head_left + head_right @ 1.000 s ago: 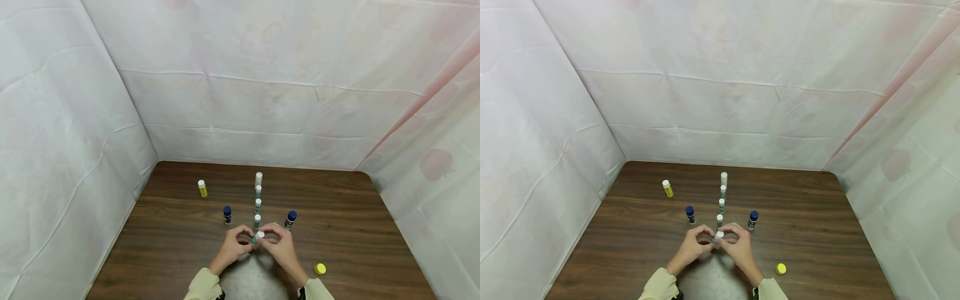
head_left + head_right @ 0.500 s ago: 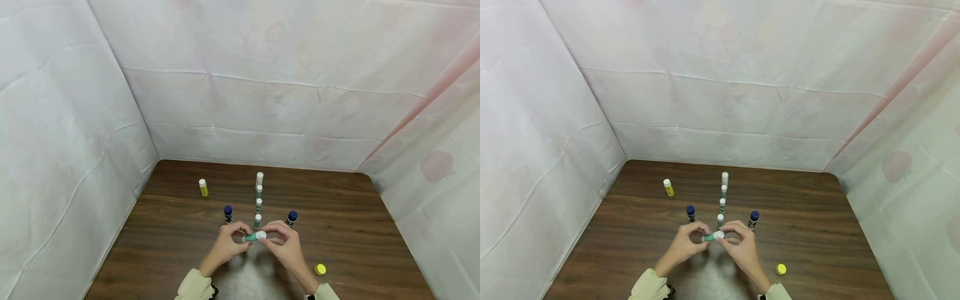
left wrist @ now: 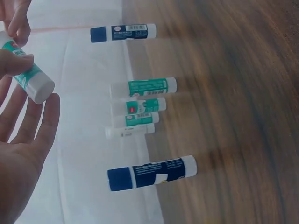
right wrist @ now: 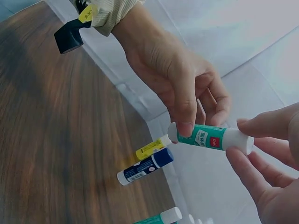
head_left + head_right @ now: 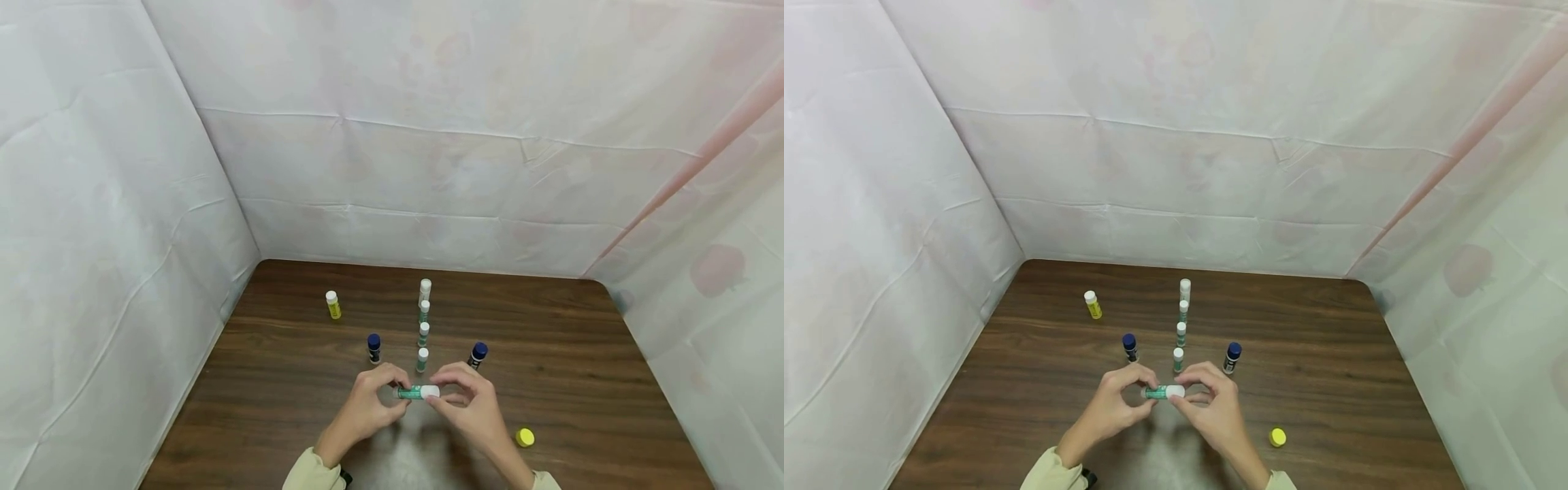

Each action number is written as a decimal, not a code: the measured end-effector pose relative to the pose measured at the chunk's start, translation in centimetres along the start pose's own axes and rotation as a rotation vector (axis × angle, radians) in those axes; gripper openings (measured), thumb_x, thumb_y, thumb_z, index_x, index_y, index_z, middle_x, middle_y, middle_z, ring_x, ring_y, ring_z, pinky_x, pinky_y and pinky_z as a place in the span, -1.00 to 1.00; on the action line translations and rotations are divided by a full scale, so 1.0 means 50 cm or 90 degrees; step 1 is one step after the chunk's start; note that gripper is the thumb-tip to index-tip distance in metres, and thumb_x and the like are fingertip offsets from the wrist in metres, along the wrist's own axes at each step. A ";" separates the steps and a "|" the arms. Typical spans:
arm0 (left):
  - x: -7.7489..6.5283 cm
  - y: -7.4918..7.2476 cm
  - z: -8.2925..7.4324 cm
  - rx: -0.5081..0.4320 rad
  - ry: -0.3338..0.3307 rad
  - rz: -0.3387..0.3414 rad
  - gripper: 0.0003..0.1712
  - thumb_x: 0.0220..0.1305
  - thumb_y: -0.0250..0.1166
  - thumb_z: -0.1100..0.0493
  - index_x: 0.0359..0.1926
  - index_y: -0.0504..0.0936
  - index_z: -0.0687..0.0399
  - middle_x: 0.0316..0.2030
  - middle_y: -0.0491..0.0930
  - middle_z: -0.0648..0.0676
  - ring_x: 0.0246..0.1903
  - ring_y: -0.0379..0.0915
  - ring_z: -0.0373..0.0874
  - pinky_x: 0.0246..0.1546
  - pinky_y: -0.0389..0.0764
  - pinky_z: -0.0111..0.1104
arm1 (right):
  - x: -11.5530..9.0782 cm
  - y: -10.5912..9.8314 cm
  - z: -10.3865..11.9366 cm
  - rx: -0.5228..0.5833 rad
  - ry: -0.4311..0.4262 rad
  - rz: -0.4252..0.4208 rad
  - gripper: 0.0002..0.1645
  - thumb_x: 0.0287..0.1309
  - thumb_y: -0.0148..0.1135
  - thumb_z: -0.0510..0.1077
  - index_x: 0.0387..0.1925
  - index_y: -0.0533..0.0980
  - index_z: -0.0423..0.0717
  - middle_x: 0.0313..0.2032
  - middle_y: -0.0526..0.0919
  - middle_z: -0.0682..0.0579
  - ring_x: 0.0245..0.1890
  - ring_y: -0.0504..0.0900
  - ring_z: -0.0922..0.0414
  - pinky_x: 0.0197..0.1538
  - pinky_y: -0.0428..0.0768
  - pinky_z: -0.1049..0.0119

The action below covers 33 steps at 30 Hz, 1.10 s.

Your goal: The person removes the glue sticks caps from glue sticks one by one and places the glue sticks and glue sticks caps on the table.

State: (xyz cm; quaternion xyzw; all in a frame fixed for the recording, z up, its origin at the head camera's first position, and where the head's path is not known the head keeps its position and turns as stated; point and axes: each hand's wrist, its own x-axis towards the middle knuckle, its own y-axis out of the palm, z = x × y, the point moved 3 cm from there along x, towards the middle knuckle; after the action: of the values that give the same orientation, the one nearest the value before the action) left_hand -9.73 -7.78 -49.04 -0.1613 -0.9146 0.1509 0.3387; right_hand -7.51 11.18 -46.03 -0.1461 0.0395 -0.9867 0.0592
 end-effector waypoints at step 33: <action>0.042 -0.052 -0.161 0.044 0.077 0.019 -0.63 -0.26 0.41 0.57 -0.41 0.59 0.13 -0.38 0.62 0.03 -0.38 0.50 -0.14 -0.32 0.58 -0.45 | -0.019 -0.022 0.084 0.003 -0.155 0.113 -0.75 -0.15 0.39 -0.51 -0.35 0.63 -0.26 -0.29 0.56 -0.22 -0.28 0.62 0.08 -0.32 0.67 0.18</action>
State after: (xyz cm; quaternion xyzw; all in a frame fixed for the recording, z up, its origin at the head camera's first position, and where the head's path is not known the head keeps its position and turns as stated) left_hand -6.34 -7.95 -41.02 -0.1721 -0.8843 0.1773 0.3962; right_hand -5.46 12.14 -42.18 -0.2605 0.0422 -0.9526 0.1512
